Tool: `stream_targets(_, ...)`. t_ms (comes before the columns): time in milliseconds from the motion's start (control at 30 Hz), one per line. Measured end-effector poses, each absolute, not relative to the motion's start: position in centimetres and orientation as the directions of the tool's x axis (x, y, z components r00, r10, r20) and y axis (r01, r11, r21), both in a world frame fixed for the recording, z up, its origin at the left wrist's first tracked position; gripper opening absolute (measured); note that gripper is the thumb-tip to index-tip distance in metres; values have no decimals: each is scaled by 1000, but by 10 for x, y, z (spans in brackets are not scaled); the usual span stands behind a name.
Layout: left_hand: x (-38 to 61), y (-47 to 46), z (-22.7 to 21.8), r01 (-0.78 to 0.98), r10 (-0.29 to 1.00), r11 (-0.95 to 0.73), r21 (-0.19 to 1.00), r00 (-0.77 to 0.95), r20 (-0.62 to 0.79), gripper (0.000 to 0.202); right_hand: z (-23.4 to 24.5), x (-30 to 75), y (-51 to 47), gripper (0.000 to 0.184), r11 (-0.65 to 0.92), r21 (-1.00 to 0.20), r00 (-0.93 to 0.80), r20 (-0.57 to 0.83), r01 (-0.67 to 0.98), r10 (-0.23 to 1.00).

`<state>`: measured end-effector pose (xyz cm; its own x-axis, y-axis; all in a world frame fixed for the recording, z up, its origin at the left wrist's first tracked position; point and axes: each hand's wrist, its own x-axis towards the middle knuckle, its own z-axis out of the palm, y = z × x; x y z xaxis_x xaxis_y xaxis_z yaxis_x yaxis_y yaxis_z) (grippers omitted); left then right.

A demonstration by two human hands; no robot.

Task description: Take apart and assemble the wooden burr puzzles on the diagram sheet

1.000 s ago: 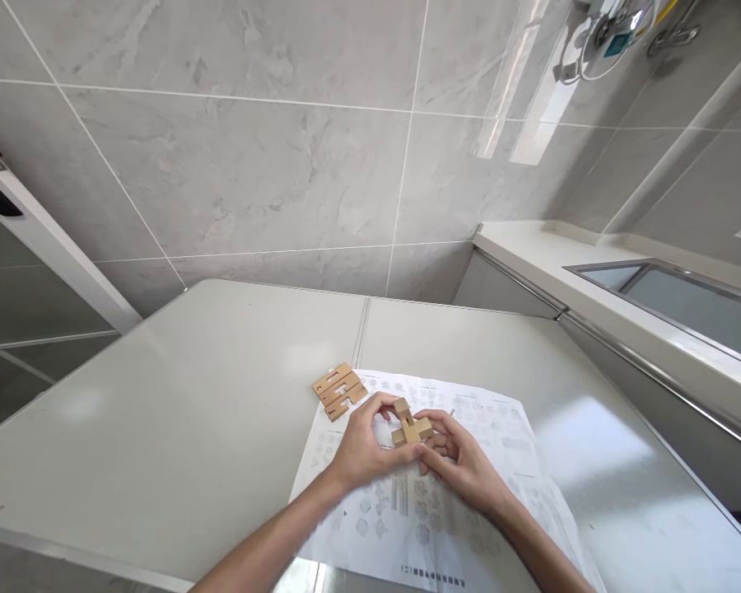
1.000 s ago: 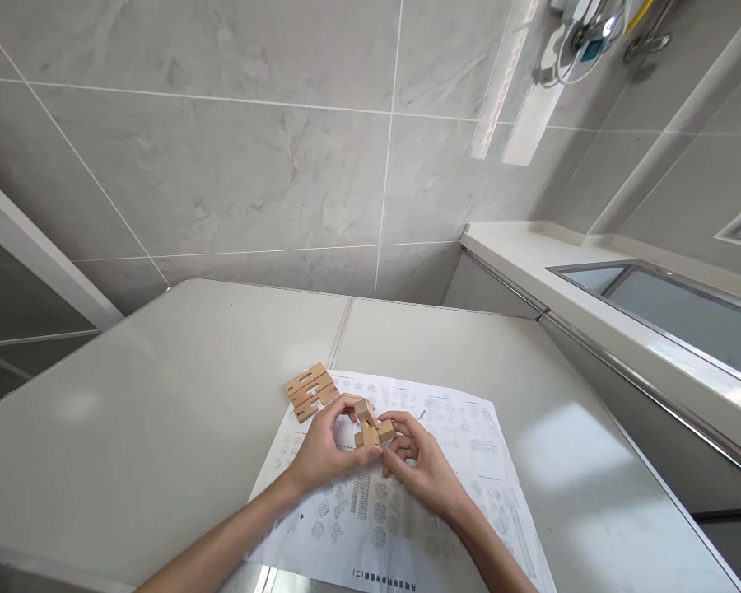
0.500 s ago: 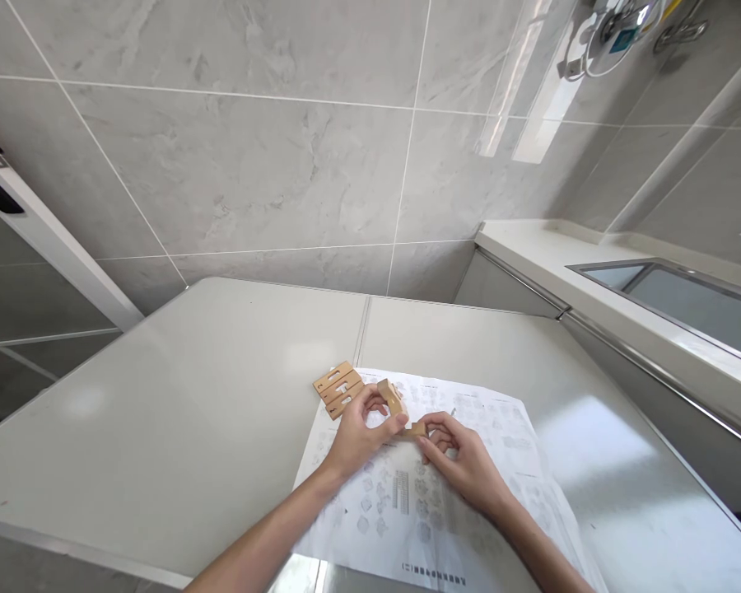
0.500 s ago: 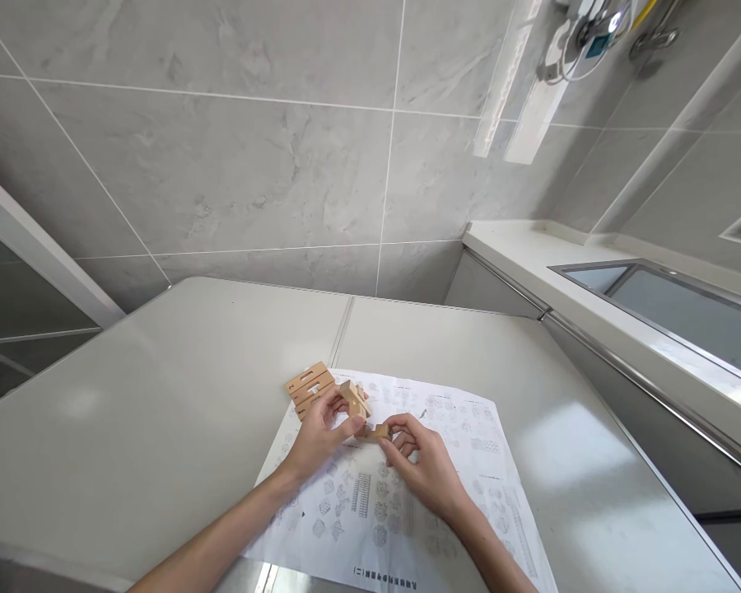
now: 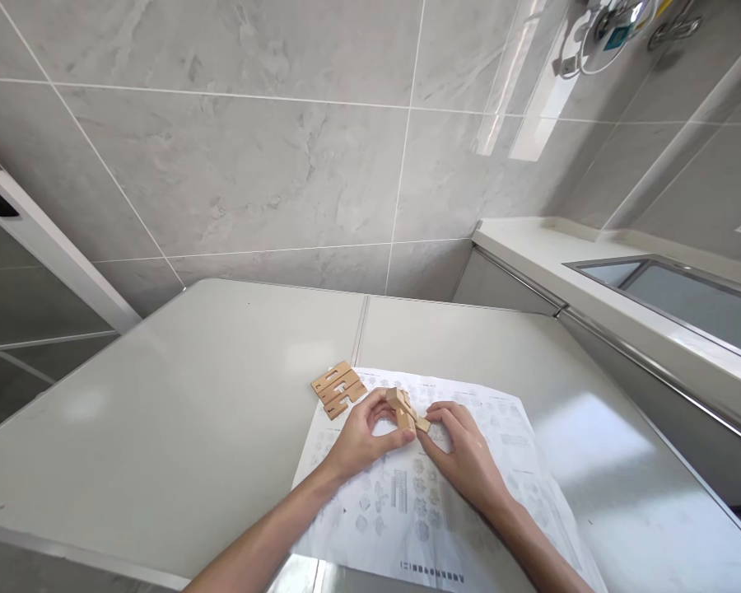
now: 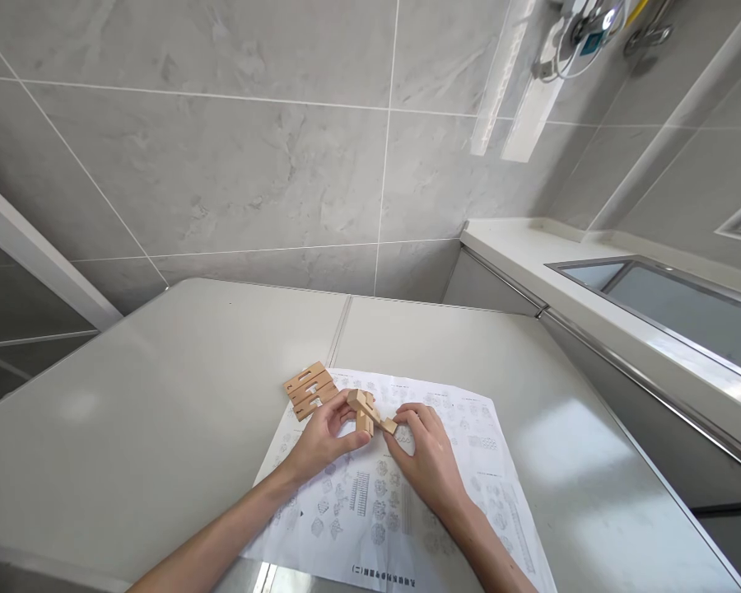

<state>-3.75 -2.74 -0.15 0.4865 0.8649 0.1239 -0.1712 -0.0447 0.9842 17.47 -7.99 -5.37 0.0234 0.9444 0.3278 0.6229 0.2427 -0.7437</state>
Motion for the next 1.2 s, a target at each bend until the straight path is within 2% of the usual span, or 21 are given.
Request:
stream_targets(233, -38, -28, -4, -172, 842, -64, 983, 520, 145, 55, -43, 173, -83, 24, 301, -764, -35, 344, 570, 938)
stream_targets(500, -36, -31, -4, -98, 806, -104, 990, 575, 141, 59, -41, 173, -83, 14, 364, -795, -99, 364, 485, 926)
stream_targets(767, -40, -29, -3, 29, 850, -206, 978, 500, 164, 55, -34, 174, -84, 16, 394, -815, -122, 380, 424, 917)
stream_targets(1000, -42, -29, -1, 155, 884, -316, 936, 405, 231, 52, -35, 175, -82, 14, 403, -808, -77, 412, 430, 908)
stream_targets(1200, -43, -27, -3, 190, 869, -376, 907, 413, 274, 51, -39, 170, -86, 13, 410, -767, -27, 457, 493, 889)
